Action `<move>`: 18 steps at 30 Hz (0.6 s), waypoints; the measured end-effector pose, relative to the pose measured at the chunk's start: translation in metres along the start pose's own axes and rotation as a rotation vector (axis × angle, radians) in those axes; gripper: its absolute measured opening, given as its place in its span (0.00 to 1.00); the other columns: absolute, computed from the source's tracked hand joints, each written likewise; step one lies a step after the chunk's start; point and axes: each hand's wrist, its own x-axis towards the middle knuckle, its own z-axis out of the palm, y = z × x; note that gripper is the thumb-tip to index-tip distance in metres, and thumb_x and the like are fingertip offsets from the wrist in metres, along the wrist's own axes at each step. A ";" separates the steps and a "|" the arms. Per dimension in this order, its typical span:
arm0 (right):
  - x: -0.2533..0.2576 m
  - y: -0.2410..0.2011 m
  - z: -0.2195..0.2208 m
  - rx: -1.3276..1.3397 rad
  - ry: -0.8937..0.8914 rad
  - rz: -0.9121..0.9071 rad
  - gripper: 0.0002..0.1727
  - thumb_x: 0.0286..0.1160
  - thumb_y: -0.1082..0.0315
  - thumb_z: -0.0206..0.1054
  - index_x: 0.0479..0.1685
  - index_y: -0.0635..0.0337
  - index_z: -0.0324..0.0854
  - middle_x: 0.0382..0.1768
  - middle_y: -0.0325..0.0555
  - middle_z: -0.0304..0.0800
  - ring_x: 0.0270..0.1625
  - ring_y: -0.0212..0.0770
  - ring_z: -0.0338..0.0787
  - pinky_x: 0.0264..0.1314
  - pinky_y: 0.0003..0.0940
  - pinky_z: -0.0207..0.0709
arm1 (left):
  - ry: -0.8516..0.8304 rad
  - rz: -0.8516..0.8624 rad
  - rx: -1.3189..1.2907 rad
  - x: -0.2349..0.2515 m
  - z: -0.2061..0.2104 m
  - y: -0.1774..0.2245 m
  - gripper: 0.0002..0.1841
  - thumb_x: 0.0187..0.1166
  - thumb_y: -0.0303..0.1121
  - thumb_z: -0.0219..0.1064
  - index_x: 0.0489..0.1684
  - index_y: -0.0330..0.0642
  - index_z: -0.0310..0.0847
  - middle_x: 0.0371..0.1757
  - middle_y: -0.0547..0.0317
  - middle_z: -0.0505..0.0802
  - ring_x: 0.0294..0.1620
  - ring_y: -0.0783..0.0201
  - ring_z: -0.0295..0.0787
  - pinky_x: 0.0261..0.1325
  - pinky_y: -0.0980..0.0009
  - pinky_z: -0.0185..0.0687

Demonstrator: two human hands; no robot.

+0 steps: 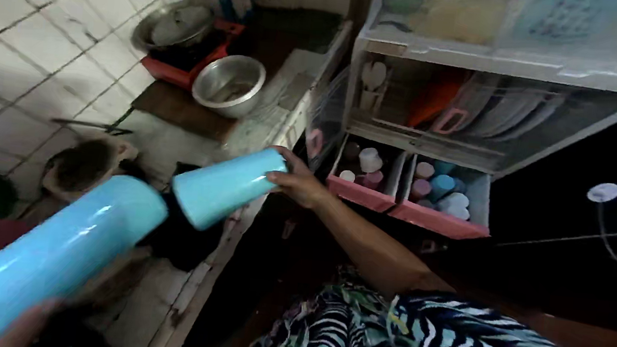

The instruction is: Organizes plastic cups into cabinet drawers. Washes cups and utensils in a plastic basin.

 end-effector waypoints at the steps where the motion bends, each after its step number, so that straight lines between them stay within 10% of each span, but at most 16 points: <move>1: -0.013 -0.006 -0.039 0.003 0.092 0.012 0.36 0.68 0.68 0.70 0.80 0.54 0.63 0.55 0.44 0.88 0.45 0.36 0.91 0.47 0.36 0.89 | -0.066 0.049 -0.077 0.013 0.031 -0.008 0.42 0.61 0.34 0.86 0.71 0.15 0.67 0.63 0.40 0.88 0.63 0.65 0.87 0.67 0.69 0.86; 6: -0.098 -0.019 -0.230 -0.166 0.708 0.009 0.38 0.67 0.73 0.73 0.81 0.65 0.64 0.58 0.56 0.86 0.49 0.44 0.93 0.49 0.41 0.92 | -0.316 -0.036 -0.231 0.081 0.242 0.056 0.43 0.57 0.49 0.84 0.69 0.26 0.78 0.59 0.52 0.93 0.55 0.80 0.89 0.58 0.80 0.87; 10: -0.166 -0.036 -0.340 -0.636 1.167 0.174 0.45 0.64 0.69 0.81 0.83 0.71 0.62 0.70 0.72 0.78 0.68 0.57 0.85 0.69 0.51 0.81 | -0.607 -0.150 -0.151 0.118 0.405 0.102 0.39 0.59 0.43 0.84 0.72 0.29 0.79 0.58 0.34 0.91 0.56 0.48 0.91 0.61 0.50 0.85; 18: -0.193 -0.037 -0.413 -0.712 1.224 0.396 0.49 0.65 0.67 0.82 0.86 0.72 0.57 0.79 0.74 0.70 0.80 0.62 0.75 0.81 0.52 0.71 | -0.996 -0.287 0.235 0.146 0.594 0.123 0.39 0.69 0.41 0.82 0.82 0.37 0.72 0.74 0.33 0.83 0.75 0.35 0.80 0.77 0.38 0.71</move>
